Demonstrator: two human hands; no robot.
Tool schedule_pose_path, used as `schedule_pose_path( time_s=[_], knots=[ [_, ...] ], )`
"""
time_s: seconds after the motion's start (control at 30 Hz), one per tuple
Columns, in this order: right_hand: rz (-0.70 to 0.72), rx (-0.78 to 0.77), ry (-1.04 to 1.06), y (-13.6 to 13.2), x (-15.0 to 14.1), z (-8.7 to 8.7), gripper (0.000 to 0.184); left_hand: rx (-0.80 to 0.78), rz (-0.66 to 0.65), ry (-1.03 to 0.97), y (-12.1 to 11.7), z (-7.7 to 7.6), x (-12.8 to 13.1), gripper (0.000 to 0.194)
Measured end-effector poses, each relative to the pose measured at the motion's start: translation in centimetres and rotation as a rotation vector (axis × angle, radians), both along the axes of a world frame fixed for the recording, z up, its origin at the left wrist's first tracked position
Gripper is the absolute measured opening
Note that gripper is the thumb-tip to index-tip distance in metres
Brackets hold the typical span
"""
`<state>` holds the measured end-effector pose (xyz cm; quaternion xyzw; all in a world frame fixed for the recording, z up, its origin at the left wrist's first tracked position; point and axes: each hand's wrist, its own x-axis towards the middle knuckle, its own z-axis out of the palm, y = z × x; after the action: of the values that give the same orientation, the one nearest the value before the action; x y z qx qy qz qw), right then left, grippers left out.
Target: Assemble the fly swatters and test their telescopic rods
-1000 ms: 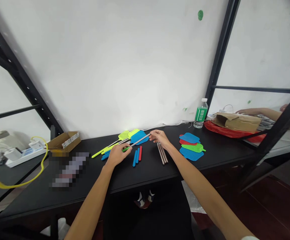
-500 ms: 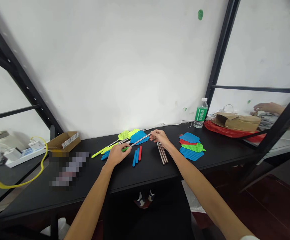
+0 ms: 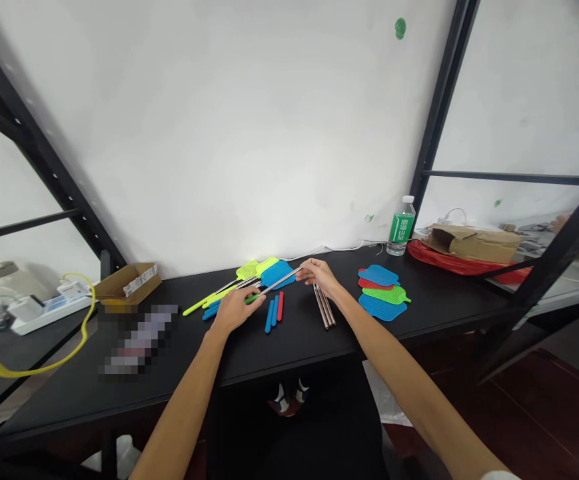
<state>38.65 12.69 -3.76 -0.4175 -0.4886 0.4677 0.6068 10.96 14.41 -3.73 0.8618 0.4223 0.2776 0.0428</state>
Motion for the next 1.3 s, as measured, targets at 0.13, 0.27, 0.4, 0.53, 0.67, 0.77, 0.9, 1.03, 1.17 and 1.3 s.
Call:
schedule_pose_path(
  time_s=[0.13, 0.27, 0.4, 0.53, 0.67, 0.77, 0.9, 1.03, 1.17, 1.3],
  knots=[
    [-0.014, -0.002, -0.010, 0.0, 0.0, 0.1, 0.023, 0.005, 0.004, -0.019, 0.2, -0.1, -0.1, 0.040],
    [-0.024, 0.015, -0.006, 0.1, 0.1, -0.1, 0.023, 0.006, 0.004, -0.051, 0.4, -0.3, -0.1, 0.039],
    [-0.034, 0.025, -0.002, 0.3, 0.1, -0.2, 0.025, -0.004, 0.001, -0.066, 0.4, -0.3, -0.1, 0.037],
    [-0.027, 0.030, -0.003, 0.3, 0.1, -0.2, 0.024, -0.009, 0.005, -0.079, 0.5, -0.4, -0.2, 0.040],
    [-0.012, 0.034, -0.018, 0.2, 0.1, -0.2, 0.023, -0.012, 0.001, -0.082, 0.6, -0.4, -0.2, 0.041],
    [0.021, 0.035, -0.050, 0.3, 0.0, -0.3, 0.023, -0.012, 0.000, -0.077, 0.7, -0.5, -0.2, 0.041],
    [0.080, 0.054, -0.109, 0.4, -0.1, -0.5, 0.026, -0.002, 0.002, -0.080, 0.7, -0.6, -0.2, 0.040],
    [0.092, 0.085, -0.162, 0.6, -0.1, -0.8, 0.029, 0.010, -0.004, -0.082, 0.7, -0.6, -0.1, 0.041],
    [0.078, 0.097, -0.184, 0.7, -0.1, -0.9, 0.031, 0.010, -0.007, -0.088, 0.7, -0.6, -0.2, 0.039],
    [0.076, 0.109, -0.218, 0.9, -0.1, -1.1, 0.032, 0.011, -0.005, -0.090, 0.7, -0.6, -0.1, 0.039]
  ],
)
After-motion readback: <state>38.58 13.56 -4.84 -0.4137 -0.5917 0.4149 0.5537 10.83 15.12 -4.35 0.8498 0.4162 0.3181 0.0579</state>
